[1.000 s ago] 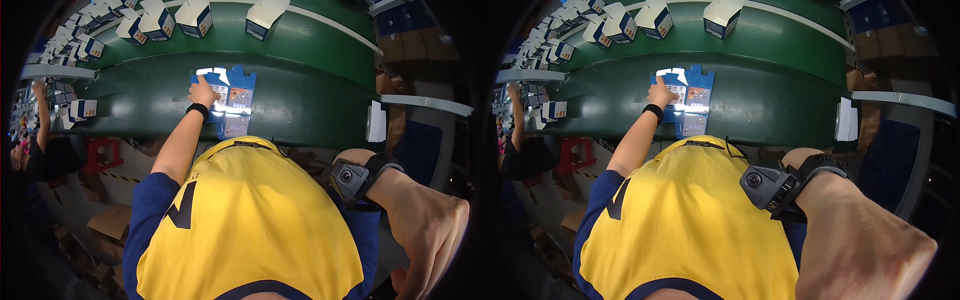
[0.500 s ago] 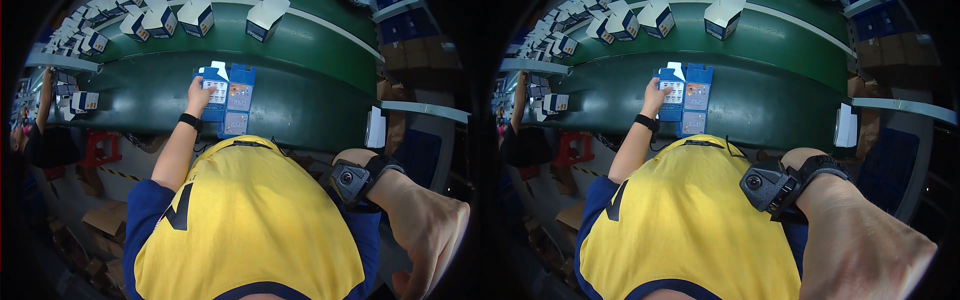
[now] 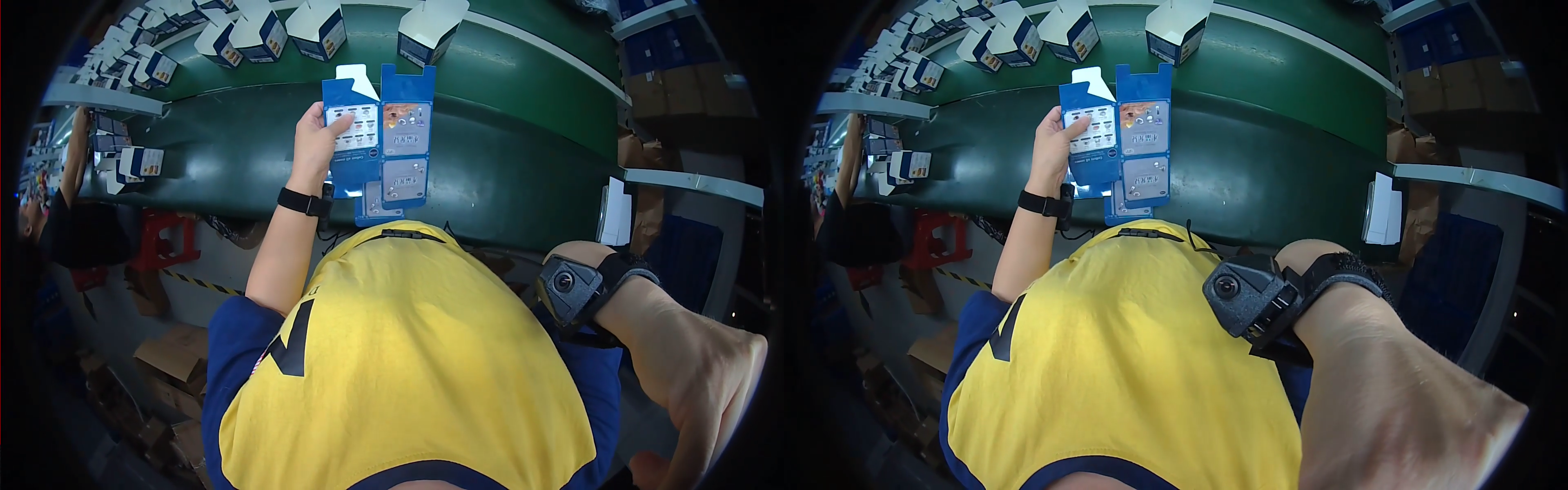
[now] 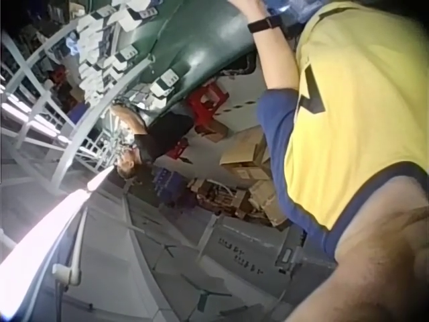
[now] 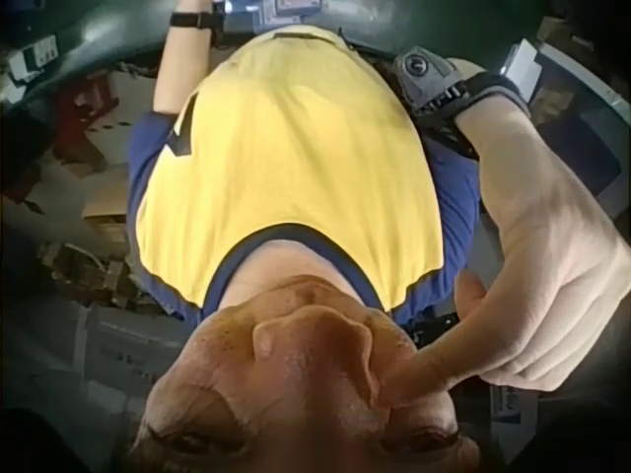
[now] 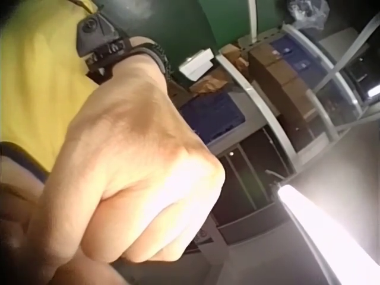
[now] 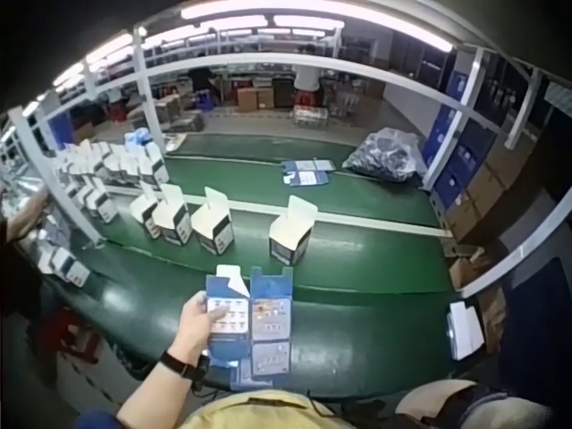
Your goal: The person folds flat cardboard sheets into blue and white boxes and places them on a conveyor belt. After finishing the stack, they walk to a pile of brown paper bags to retrieve a new bundle of flat sheets and return to the workstation to continue.
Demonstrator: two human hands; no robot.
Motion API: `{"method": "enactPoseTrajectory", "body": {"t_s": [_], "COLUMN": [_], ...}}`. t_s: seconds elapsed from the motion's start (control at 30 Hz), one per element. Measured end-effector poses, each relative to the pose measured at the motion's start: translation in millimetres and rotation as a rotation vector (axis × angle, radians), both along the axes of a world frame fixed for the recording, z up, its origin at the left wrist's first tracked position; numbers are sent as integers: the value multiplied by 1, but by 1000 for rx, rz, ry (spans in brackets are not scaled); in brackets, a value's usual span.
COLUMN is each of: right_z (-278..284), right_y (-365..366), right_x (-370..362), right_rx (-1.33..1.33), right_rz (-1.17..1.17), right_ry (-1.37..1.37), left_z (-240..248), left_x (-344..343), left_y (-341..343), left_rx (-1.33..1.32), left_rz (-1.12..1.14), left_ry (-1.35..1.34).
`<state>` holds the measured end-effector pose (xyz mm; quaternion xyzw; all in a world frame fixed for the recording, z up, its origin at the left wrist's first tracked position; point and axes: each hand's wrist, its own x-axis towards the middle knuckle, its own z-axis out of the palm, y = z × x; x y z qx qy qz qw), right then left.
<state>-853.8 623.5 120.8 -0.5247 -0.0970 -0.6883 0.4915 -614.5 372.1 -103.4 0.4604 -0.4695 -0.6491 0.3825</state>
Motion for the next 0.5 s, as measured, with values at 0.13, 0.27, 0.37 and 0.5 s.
{"method": "enactPoseTrajectory", "body": {"t_s": [0.13,0.27,0.37,0.5], "right_z": [2,-6,-105,-170], "right_y": [-13,-82,-141,-136], "right_x": [-4,24,22,49], "right_rx": [-1,-117,430,917], "right_rz": [-11,-649,-1165,-493], "right_ry": [-29,259,634,654], "left_z": [16,37,41,50], "left_x": [-1,-6,4,-7], "left_y": [1,2,4,9], "left_rx": [0,-31,-98,-205], "left_rz": [-11,-76,-72,-146], "left_ry": [80,183,248,335]}}
